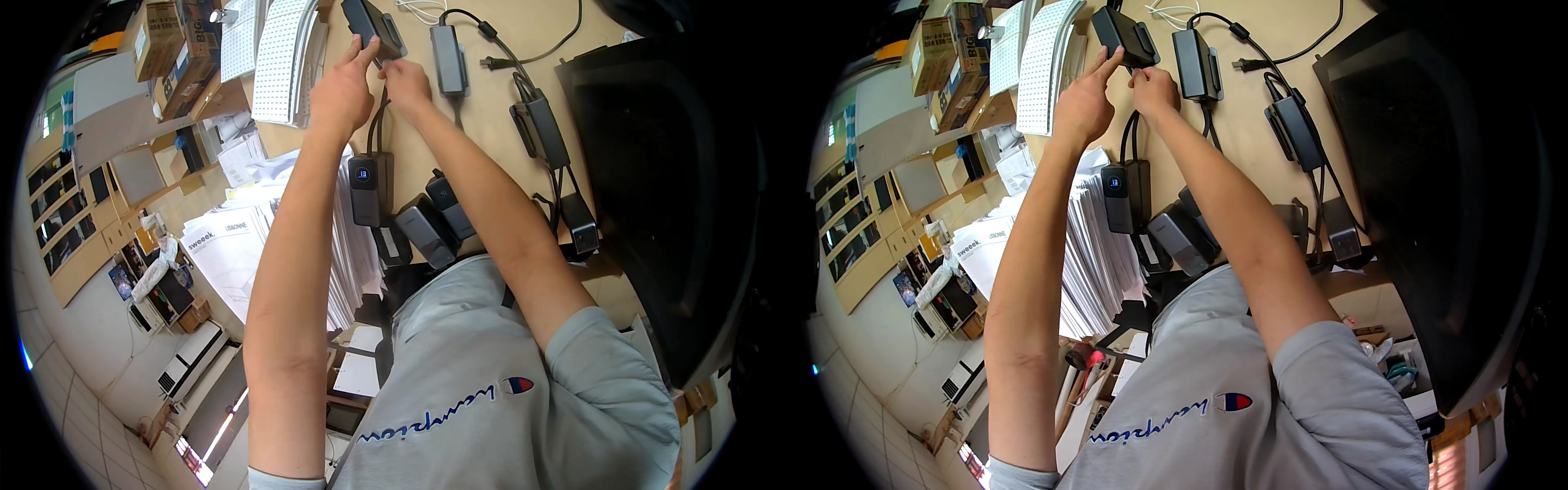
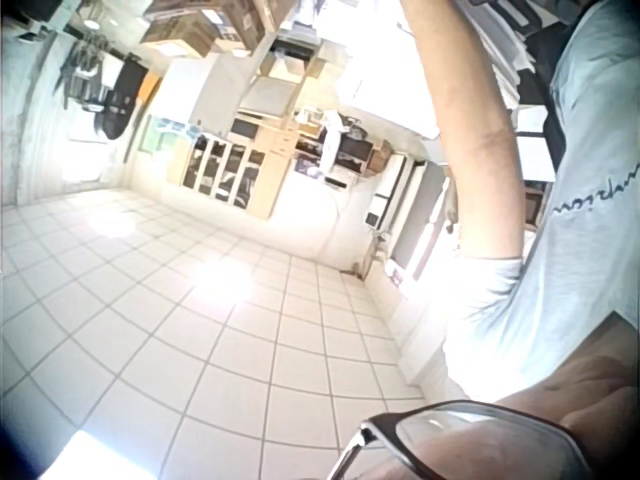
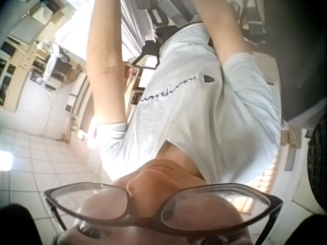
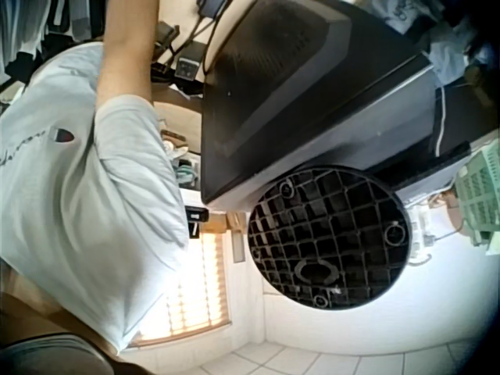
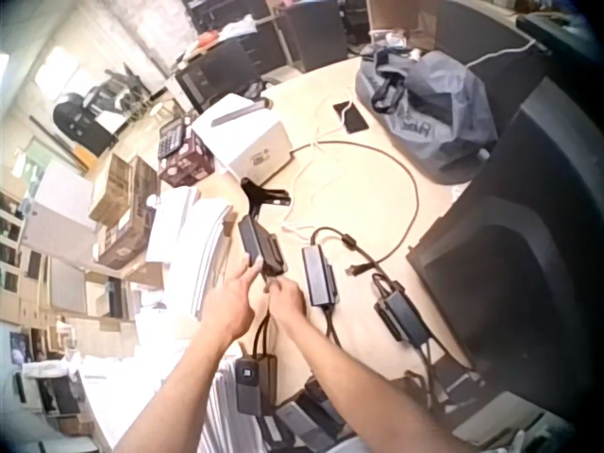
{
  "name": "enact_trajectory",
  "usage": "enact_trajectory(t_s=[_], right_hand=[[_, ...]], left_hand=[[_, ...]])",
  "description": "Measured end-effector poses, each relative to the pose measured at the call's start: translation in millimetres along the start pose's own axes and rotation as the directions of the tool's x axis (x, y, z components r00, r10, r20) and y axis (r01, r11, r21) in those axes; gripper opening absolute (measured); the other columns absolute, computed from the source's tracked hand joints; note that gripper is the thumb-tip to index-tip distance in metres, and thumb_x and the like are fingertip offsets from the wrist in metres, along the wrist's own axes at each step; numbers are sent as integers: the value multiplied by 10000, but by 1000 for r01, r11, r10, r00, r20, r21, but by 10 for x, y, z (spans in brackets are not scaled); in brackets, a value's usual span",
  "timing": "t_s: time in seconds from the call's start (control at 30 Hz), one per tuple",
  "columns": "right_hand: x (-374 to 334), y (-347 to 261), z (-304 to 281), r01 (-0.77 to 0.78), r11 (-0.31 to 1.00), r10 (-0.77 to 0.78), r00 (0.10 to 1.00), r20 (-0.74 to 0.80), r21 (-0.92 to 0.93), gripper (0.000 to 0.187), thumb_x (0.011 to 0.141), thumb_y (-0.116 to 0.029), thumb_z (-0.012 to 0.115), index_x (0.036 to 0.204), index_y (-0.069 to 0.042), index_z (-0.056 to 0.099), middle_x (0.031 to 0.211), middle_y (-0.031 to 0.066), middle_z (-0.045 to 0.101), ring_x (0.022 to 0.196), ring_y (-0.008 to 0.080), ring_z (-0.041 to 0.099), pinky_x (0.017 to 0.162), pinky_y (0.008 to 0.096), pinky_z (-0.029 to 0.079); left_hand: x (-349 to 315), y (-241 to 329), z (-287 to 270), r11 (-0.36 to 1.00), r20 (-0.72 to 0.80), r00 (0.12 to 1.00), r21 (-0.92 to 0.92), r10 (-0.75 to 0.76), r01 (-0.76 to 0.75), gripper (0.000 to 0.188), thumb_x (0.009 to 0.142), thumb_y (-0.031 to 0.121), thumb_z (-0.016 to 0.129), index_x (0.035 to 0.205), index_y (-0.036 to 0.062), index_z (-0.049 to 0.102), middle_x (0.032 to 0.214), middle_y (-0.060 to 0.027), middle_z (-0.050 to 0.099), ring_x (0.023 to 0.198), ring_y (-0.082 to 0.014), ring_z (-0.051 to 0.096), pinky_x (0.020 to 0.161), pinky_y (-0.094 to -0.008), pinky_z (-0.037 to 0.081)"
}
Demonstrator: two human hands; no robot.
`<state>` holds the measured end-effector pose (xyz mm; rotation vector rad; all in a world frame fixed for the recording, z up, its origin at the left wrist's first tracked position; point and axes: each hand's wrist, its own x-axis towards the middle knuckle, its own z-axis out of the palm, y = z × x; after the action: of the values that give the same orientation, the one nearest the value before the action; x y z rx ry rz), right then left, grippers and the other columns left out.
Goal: The person organizes electronic power blocks and cables by checking their connectors, placing some into a cardboard box on the floor, and arranging others on the table.
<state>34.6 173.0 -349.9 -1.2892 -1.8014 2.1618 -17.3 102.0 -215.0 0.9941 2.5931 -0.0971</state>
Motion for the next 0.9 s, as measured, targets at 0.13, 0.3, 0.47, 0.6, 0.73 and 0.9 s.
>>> enact_trajectory(t_s=[0.13, 0.3, 0.47, 0.6, 0.73, 0.9], right_hand=[[-46, -134, -93, -57, 979, 66, 997, 42, -194, 344, 963, -386, 580, 827, -124, 756, 842, 89, 738, 854, 271, 711, 790, 406, 529], [92, -157, -93, -69, 982, 78, 996, 46, -178, 337, 953, -381, 590, 854, -106, 759, 878, 107, 750, 904, 285, 719, 826, 410, 536], [11, -80, -69, -50, 997, 51, 999, 5, -66, 399, 941, -388, 605, 1136, -49, 685, 1089, 201, 729, 1010, 347, 702, 896, 443, 534], [-1165, -195, -350, 359, 928, -353, 933, 71, -100, 315, 957, -218, 593, 1213, -36, 609, 1063, 166, 655, 1029, 339, 652, 870, 423, 514], [-2281, -347, -1590, 556, 828, -520, 811, 270, -75, 229, 947, -90, 561, 1155, -43, 643, 948, 153, 705, 798, 347, 673, 734, 427, 528], [-2779, -380, -2723, 502, 480, -394, 856, 335, -719, 509, 768, 27, 602, 1258, -108, 619, 1165, 106, 604, 1175, 317, 555, 942, 411, 487]], left_hand=[[-3, -45, -17, 1000, 33, 999, 23, -8, 7, 801, 823, -7, 564, 1542, 310, 410, 1627, -4, 368, 1189, -334, 646, 961, -433, 561], [-43, 61, 20, 999, -6, 1000, 39, 27, -27, 919, 734, -37, 564, 1572, 286, 368, 1601, -91, 401, 1164, -389, 639, 939, -457, 554], [126, 86, -131, 999, 141, 990, 11, 30, -32, 828, 809, 100, 633, 1572, 250, 349, 1654, -74, 305, 1295, -357, 569, 1044, -445, 511], [-155, -86, 241, 963, -176, 982, -248, 65, -108, 724, 833, 117, 613, 1515, 38, 386, 1587, -238, 355, 1364, -428, 469, 1119, -466, 427], [-858, 484, 203, 854, -344, 936, -465, 70, -235, 550, 842, -47, 538, 1387, 17, 495, 1409, -240, 490, 1270, -448, 514, 1078, -474, 440], [-1738, 1052, 456, 716, -201, 960, -639, 196, -280, 435, 874, -45, 555, 1302, 35, 549, 1200, -221, 613, 1135, -407, 592, 992, -469, 474]])
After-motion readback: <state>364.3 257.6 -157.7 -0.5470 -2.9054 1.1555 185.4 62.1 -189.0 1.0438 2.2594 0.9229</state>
